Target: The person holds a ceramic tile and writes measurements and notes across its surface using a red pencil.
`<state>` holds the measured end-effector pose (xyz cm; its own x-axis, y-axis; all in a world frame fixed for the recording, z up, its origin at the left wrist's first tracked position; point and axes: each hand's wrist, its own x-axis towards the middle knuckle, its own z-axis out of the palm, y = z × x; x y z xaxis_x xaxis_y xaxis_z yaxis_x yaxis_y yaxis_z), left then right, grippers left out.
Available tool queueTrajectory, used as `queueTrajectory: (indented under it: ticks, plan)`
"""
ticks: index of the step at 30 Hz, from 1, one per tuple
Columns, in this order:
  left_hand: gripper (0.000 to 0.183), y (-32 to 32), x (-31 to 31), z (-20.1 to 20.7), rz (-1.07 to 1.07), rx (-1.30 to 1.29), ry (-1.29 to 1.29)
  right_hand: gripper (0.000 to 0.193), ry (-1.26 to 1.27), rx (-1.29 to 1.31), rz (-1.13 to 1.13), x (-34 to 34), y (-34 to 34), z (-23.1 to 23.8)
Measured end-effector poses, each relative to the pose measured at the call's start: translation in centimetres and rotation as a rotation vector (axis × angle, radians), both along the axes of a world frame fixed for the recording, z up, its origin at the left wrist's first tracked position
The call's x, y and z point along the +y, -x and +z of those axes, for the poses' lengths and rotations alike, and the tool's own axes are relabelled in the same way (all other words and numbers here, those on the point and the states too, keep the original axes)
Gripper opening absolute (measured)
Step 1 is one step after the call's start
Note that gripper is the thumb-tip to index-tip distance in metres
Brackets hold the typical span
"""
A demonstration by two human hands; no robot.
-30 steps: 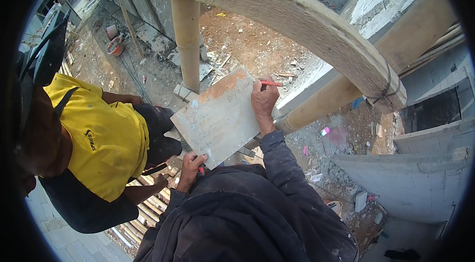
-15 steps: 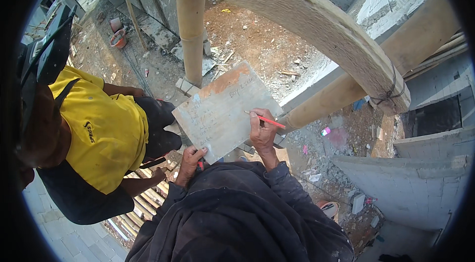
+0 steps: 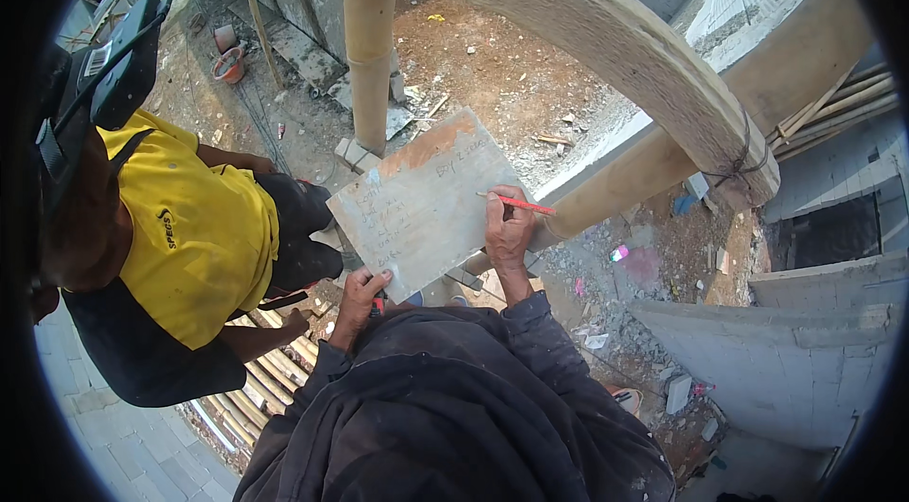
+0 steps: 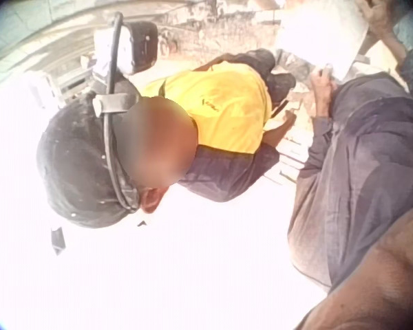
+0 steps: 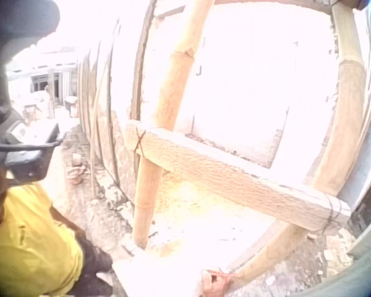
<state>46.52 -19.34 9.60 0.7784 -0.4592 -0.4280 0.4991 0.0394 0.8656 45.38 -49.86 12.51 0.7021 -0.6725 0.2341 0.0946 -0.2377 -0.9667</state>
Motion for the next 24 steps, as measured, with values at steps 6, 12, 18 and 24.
queueTrajectory:
  ticks: [6,12,18,24]
  plan:
    - [0.037,-0.3,0.0,-2.5,0.012,-0.071,0.010,0.008,0.140,0.046,0.055,2.5,1.2,-0.7]
    - [0.037,-1.5,-1.9,-2.2,-0.013,-0.107,0.006,0.011,0.062,0.052,0.118,4.7,2.1,-0.4]
    - [0.037,-2.4,-3.6,-2.0,-0.056,-0.076,0.067,0.013,-0.087,0.036,0.163,5.2,2.3,-0.1]
    - [0.038,-2.6,-3.8,-2.5,-0.092,-0.071,0.038,0.016,-0.021,0.004,0.178,5.7,2.1,-0.8]
